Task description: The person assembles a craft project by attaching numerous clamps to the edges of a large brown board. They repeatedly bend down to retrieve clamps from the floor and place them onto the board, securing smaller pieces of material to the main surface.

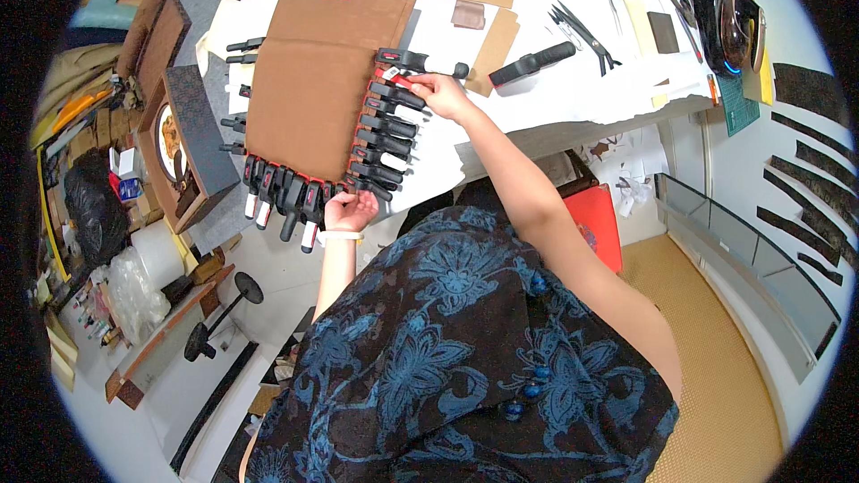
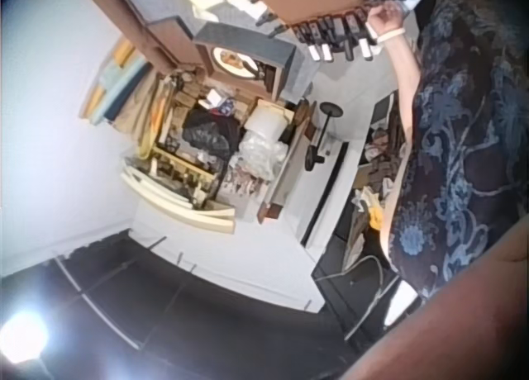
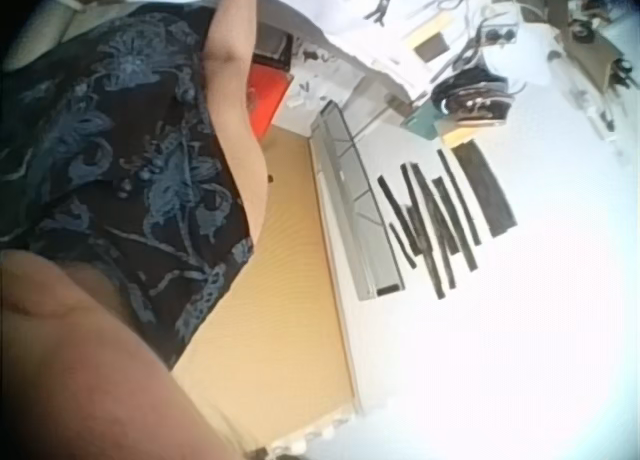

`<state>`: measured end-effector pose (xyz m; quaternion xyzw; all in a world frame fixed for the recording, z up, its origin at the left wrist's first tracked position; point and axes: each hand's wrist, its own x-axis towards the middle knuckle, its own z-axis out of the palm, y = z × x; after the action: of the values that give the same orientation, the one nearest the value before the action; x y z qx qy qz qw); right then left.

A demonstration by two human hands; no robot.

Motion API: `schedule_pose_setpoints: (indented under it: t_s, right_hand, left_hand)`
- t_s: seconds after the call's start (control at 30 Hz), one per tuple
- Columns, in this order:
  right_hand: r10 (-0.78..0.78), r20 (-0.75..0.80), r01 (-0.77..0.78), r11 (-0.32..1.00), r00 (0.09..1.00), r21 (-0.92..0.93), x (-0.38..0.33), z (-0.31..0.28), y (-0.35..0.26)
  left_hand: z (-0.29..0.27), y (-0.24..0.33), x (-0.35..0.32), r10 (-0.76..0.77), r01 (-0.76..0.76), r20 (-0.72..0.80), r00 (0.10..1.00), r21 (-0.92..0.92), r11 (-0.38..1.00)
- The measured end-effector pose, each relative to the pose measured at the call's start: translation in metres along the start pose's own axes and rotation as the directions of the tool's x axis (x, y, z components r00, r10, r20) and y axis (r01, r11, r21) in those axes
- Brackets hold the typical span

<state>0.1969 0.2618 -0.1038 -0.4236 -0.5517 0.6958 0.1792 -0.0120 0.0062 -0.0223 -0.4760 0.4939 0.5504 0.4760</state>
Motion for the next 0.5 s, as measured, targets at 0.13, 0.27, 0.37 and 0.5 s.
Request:
schedule_pose_setpoints:
  t_s: [0.13,0.27,0.37,0.5]
  right_hand:
    - [-0.043,-0.067,0.047,0.997,0.997,0.054,0.006,0.005,0.009]
    - [0.028,-0.079,-0.016,0.989,0.997,0.144,0.0,0.005,0.004]
    - [0.017,-0.165,0.01,0.987,0.986,0.163,-0.012,0.005,-0.003]
    - [-0.043,-0.33,-0.038,0.971,0.943,-0.235,-0.044,-0.001,-0.014]
  left_hand:
    - [0.004,0.0,0.0,-0.01,0.01,-0.012,1.0,0.029,1.0]
    - [0.002,-0.002,-0.002,0.009,-0.011,0.02,1.0,0.067,0.998]
    - [0.002,0.0,0.006,-0.007,0.006,0.026,1.0,0.049,0.999]
    - [0.011,-0.004,0.008,-0.011,0.012,-0.007,1.0,0.03,0.999]
